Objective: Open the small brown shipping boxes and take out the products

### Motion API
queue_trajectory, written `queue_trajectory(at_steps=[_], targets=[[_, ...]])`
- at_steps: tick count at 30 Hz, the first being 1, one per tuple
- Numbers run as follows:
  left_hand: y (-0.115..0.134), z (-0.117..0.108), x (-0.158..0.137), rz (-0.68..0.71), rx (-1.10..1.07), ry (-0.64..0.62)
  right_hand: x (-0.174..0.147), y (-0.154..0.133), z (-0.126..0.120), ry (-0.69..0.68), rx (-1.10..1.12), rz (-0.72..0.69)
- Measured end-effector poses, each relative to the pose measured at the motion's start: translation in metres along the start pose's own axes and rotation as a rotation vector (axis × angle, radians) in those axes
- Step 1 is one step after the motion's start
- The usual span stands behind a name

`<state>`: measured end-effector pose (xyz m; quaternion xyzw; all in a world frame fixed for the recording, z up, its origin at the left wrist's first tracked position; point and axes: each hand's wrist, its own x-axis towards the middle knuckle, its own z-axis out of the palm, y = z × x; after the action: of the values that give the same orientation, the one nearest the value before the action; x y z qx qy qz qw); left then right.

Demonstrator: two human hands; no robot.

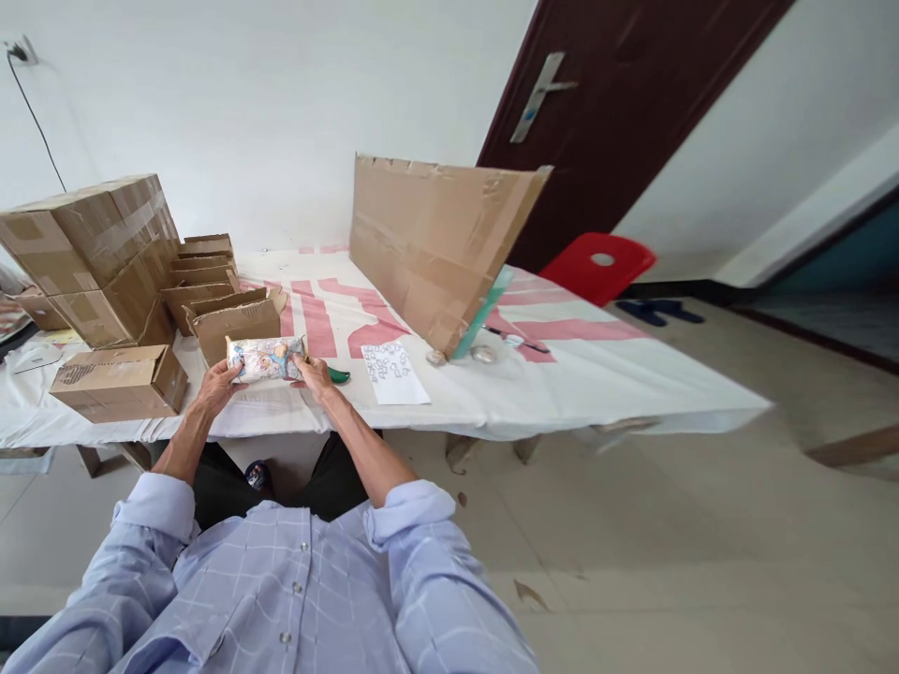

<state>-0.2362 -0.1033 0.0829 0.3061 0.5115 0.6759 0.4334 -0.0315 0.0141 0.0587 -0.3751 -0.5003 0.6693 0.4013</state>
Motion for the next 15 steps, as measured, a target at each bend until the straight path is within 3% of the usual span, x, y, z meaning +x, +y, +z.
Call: queue_trajectory(at_steps=[8, 15], targets=[[-0.01, 0.001, 0.002, -0.046, 0.041, 0.098, 0.011, 0.008, 0.011, 0.047, -0.016, 0.022], [0.046, 0.012, -0.002, 0.155, 0.012, -0.004, 0.023, -0.039, 0.007, -0.034, -0.019, -0.18]])
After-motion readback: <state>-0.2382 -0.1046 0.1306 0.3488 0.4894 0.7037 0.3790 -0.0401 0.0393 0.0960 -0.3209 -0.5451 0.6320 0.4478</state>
